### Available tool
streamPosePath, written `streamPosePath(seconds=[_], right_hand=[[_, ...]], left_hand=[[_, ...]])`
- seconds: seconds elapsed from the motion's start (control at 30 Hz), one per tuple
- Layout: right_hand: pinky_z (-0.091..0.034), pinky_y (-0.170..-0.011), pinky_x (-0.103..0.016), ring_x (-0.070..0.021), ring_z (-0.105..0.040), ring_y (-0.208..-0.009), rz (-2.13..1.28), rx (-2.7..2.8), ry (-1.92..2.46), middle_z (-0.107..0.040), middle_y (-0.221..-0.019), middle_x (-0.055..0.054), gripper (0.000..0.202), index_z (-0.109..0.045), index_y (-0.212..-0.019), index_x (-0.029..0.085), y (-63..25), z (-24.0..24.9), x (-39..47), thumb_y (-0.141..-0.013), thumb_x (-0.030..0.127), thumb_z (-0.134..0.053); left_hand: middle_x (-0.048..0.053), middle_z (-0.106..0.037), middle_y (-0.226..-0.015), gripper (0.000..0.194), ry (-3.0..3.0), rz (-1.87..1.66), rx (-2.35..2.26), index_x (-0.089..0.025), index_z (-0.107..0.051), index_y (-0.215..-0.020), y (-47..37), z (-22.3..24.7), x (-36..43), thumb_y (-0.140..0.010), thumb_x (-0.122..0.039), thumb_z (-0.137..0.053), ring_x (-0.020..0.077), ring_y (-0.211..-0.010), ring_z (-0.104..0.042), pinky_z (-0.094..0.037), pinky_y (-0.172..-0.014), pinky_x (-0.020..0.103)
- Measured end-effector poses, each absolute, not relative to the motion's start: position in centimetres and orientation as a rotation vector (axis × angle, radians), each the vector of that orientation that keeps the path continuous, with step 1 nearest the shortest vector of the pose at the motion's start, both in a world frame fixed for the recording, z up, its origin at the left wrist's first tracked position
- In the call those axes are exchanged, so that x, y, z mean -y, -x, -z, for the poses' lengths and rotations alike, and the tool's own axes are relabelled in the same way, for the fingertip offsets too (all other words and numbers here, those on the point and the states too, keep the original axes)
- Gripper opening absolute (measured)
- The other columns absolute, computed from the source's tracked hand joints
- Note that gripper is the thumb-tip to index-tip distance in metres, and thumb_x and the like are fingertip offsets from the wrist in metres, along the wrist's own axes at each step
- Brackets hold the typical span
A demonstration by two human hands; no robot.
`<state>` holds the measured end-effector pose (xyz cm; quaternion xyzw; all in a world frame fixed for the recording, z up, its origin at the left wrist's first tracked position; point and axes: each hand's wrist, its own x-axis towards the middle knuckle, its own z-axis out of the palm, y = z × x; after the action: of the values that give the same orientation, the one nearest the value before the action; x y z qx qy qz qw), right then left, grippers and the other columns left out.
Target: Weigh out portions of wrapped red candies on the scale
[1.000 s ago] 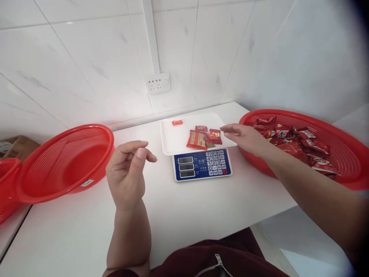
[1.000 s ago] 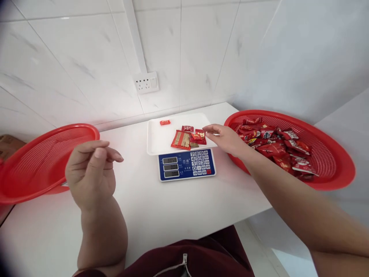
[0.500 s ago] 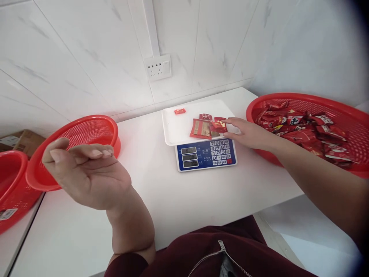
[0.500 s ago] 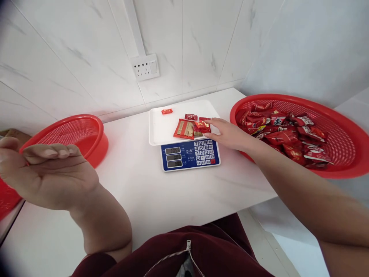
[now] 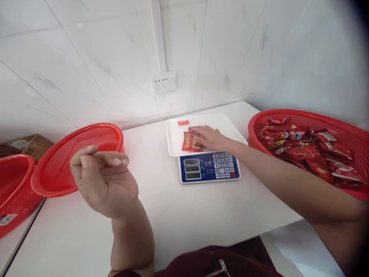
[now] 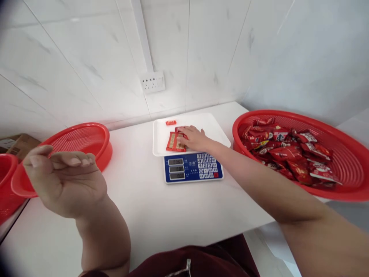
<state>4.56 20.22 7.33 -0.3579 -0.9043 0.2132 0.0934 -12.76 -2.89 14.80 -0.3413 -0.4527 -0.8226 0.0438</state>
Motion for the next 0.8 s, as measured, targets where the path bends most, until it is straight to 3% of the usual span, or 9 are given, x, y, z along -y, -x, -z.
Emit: streamPosePath(seconds=[0.2, 0.27, 0.37, 0.5, 0.6, 0.7, 0.8], right_hand=[[-0.01, -0.105, -0.064, -0.0332, -0.008, -0.139, -0.542, 2.795, 1.109, -0.021, -0.152, -0.007, 0.056, -0.034, -0.14, 0.024, 0.7, -8.8, -23.3, -0.091, 0.05, -0.026], [-0.011, -0.104, -0.065, -0.0347, -0.009, -0.138, -0.548, 2.833, 1.082, -0.024, -0.151, -0.007, 0.052, -0.04, -0.137, 0.024, 2.0, -9.0, -23.8, -0.091, 0.047, -0.03], [-0.021, -0.101, -0.062, -0.0361, -0.025, -0.133, -0.586, 2.86, 1.026, -0.04, -0.142, -0.008, 0.044, -0.055, -0.123, 0.023, 2.5, -9.3, -23.7, -0.09, 0.045, -0.035], [-0.039, -0.095, -0.044, -0.0279, -0.052, -0.112, -0.678, 2.825, 0.98, -0.06, -0.121, -0.01, 0.048, -0.063, -0.106, 0.019, -0.1, -10.4, -22.6, -0.091, 0.049, -0.028], [-0.04, -0.095, -0.037, -0.0239, -0.052, -0.114, -0.775, 2.554, 1.002, -0.058, -0.125, -0.007, 0.051, -0.061, -0.111, 0.02, -3.9, -11.5, -20.4, -0.091, 0.051, -0.027], [-0.038, -0.099, -0.039, -0.0235, -0.051, -0.117, -0.808, 2.285, 1.064, -0.06, -0.123, -0.005, 0.045, -0.062, -0.11, 0.024, -8.5, -11.5, -16.7, -0.088, 0.053, -0.035], [-0.043, -0.095, -0.042, -0.0239, -0.056, -0.11, -1.013, 2.112, 1.086, -0.064, -0.114, -0.007, 0.04, -0.061, -0.108, 0.025, -12.8, -9.3, -12.4, -0.085, 0.054, -0.045]], left_hand=[[-0.003, -0.055, -0.053, 0.011, 1.116, 2.742, 1.136, -0.019, -0.062, -0.085, 13.3, -14.6, 3.0, -0.085, -0.025, -0.053, 0.0117, -0.049, -0.048, -0.041, -0.051, 0.026], [-0.003, -0.057, -0.053, 0.012, 1.123, 2.763, 1.087, -0.017, -0.062, -0.086, 13.5, -14.6, 3.1, -0.085, -0.022, -0.052, 0.0117, -0.05, -0.05, -0.042, -0.052, 0.026], [-0.003, -0.058, -0.053, 0.013, 1.138, 2.766, 1.058, -0.017, -0.062, -0.086, 13.5, -14.6, 3.6, -0.086, -0.02, -0.05, 0.0118, -0.05, -0.051, -0.042, -0.053, 0.026], [-0.003, -0.059, -0.054, 0.012, 1.147, 2.762, 1.034, -0.017, -0.062, -0.086, 13.5, -14.6, 3.9, -0.086, -0.022, -0.051, 0.0121, -0.048, -0.049, -0.041, -0.05, 0.026], [-0.003, -0.059, -0.054, 0.012, 1.178, 2.763, 1.037, -0.018, -0.063, -0.085, 13.6, -15.0, 3.3, -0.086, -0.022, -0.052, 0.0114, -0.049, -0.048, -0.04, -0.048, 0.025], [-0.003, -0.058, -0.057, 0.012, 1.316, 2.763, 1.053, -0.019, -0.063, -0.085, 13.1, -15.4, 3.0, -0.087, -0.024, -0.052, 0.0102, -0.051, -0.05, -0.042, -0.05, 0.024], [-0.002, -0.061, -0.064, 0.013, 1.877, 2.804, 1.132, -0.023, -0.061, -0.086, 10.3, -14.6, 5.9, -0.088, -0.033, -0.052, 0.012, -0.056, -0.058, -0.048, -0.054, 0.025]])
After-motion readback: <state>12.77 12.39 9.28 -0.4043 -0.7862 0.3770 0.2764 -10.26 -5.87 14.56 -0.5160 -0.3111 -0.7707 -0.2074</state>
